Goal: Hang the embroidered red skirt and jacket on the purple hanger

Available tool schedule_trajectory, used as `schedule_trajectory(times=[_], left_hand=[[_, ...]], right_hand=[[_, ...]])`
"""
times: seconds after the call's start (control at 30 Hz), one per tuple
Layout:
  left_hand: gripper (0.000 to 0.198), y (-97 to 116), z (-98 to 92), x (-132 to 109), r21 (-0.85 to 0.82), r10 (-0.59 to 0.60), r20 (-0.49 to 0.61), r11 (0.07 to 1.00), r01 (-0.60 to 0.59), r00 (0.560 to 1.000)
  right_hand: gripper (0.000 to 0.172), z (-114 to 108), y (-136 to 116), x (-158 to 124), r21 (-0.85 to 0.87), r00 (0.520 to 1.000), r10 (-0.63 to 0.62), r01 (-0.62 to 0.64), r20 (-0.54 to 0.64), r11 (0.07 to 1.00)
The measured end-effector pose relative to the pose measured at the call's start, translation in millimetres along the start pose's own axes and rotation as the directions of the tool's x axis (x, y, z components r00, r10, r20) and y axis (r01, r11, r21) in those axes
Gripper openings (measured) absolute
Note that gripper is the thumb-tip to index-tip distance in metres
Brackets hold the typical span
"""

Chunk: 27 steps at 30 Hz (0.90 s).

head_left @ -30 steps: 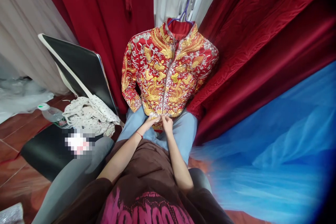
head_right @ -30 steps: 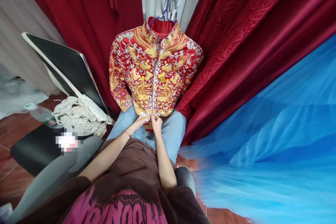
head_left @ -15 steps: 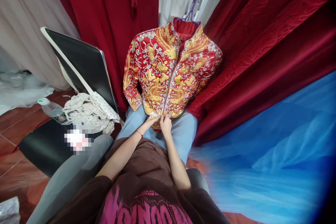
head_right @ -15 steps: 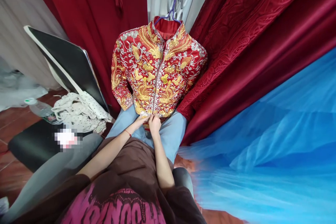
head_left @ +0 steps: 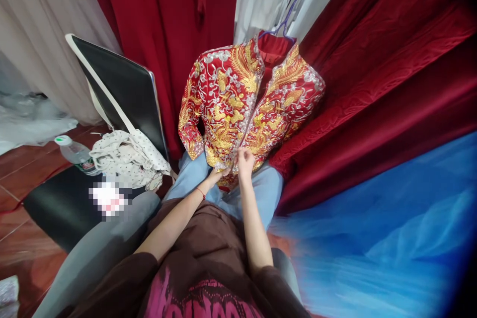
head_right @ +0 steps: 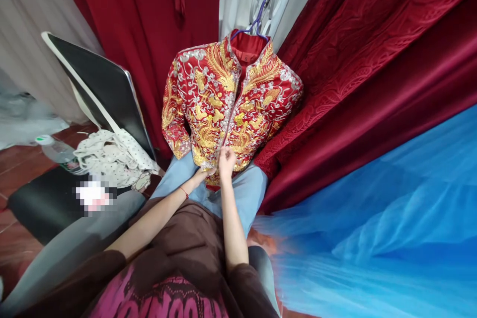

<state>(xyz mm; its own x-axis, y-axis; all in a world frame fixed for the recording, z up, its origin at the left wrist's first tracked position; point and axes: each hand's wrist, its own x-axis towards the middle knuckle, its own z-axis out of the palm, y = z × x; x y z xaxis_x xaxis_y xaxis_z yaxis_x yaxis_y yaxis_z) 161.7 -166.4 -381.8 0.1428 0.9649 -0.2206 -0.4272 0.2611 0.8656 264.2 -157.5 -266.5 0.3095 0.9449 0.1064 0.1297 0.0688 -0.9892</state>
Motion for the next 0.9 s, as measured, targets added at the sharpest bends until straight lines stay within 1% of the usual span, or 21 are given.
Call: schedule_trajectory(times=[0.1, 0.17, 0.23, 0.3, 0.33, 0.37, 0.4, 0.43, 0.47, 0.5, 0.53, 0.57, 0.6, 0.63, 0.7, 0.8, 0.87, 0.9], left_hand=[[0.059, 0.9, 0.7, 0.0, 0.039, 0.017, -0.074, 0.999, -0.014, 0.997], [0.055, 1.5, 3.5, -1.6, 0.076, 0.014, -0.165, 0.997, -0.002, 0.986], [0.051, 3.7, 9.1, -6.8, 0.118, 0.009, -0.280, 0.993, 0.026, 0.960], [0.054, 10.3, 17.7, -16.8, 0.171, 0.032, -0.400, 0.984, 0.040, 0.916], [0.057, 16.3, 23.2, -23.2, 0.243, 0.089, -0.436, 0.970, 0.022, 0.895], [0.060, 24.5, 29.4, -29.7, 0.354, 0.182, -0.439, 0.935, -0.017, 0.880], [0.060, 35.2, 36.3, -35.7, 0.490, 0.302, -0.402, 0.868, -0.076, 0.864], [0.056, 48.0, 43.7, -40.6, 0.638, 0.434, -0.312, 0.755, -0.152, 0.845], [0.048, 62.5, 51.3, -43.6, 0.749, 0.539, -0.200, 0.622, -0.227, 0.818], [0.037, 77.8, 58.9, -44.5, 0.815, 0.606, -0.091, 0.502, -0.291, 0.790], [0.026, 92.8, 66.0, -43.5, 0.845, 0.639, 0.002, 0.410, -0.342, 0.769], [0.015, 106.6, 72.3, -40.8, 0.862, 0.652, 0.058, 0.349, -0.367, 0.756], [0.006, 118.1, 77.7, -37.1, 0.871, 0.652, 0.090, 0.315, -0.376, 0.753], [0.004, 126.8, 81.9, -33.0, 0.874, 0.644, 0.106, 0.302, -0.380, 0.757], [0.011, 135.1, 86.7, -25.8, 0.866, 0.615, 0.106, 0.329, -0.376, 0.781], [0.014, 131.9, 86.8, -20.2, 0.818, 0.571, 0.085, 0.428, -0.384, 0.817], [0.016, 127.5, 84.6, -19.0, 0.773, 0.570, 0.069, 0.488, -0.405, 0.819], [0.018, 126.2, 83.6, -18.6, 0.755, 0.576, 0.069, 0.503, -0.419, 0.815]], right_hand=[[0.034, -1.0, -36.5, 14.5, 0.183, 0.991, -0.135, 0.131, 0.013, 0.974], [0.038, -1.5, -49.9, 16.7, 0.235, 0.987, -0.158, 0.146, 0.030, 0.961], [0.041, -1.2, -53.6, 13.5, 0.260, 0.991, -0.132, 0.118, 0.036, 0.958], [0.042, -0.6, -51.7, 7.7, 0.281, 0.995, -0.099, 0.089, 0.021, 0.955], [0.042, -0.6, -50.3, 4.4, 0.287, 0.996, -0.089, 0.081, 0.016, 0.955], [0.042, -0.9, -49.5, 1.3, 0.288, 0.996, -0.084, 0.077, 0.015, 0.955], [0.040, -1.6, -49.3, -1.7, 0.287, 0.996, -0.083, 0.075, 0.017, 0.955], [0.038, -2.5, -49.8, -4.4, 0.283, 0.996, -0.085, 0.076, 0.022, 0.956], [0.036, -3.5, -50.8, -6.8, 0.281, 0.996, -0.087, 0.075, 0.030, 0.957], [0.035, -4.5, -52.2, -8.7, 0.281, 0.996, -0.088, 0.074, 0.035, 0.957], [0.033, -5.3, -53.5, -10.0, 0.283, 0.995, -0.089, 0.074, 0.041, 0.956], [0.032, -5.6, -54.7, -10.8, 0.287, 0.995, -0.092, 0.075, 0.046, 0.955], [0.031, -5.4, -55.6, -10.8, 0.295, 0.994, -0.096, 0.077, 0.051, 0.952], [0.030, -4.8, -56.1, -10.3, 0.307, 0.994, -0.097, 0.077, 0.053, 0.949], [0.028, -2.6, -56.9, -7.7, 0.329, 0.995, -0.085, 0.063, 0.054, 0.942], [0.024, 1.6, -61.6, -1.4, 0.353, 0.998, -0.041, 0.019, 0.055, 0.936], [0.023, 3.6, -71.3, 4.6, 0.369, 0.998, -0.037, 0.019, 0.043, 0.929], [0.022, 4.0, -78.7, 8.8, 0.381, 0.998, -0.048, 0.033, 0.030, 0.924]])
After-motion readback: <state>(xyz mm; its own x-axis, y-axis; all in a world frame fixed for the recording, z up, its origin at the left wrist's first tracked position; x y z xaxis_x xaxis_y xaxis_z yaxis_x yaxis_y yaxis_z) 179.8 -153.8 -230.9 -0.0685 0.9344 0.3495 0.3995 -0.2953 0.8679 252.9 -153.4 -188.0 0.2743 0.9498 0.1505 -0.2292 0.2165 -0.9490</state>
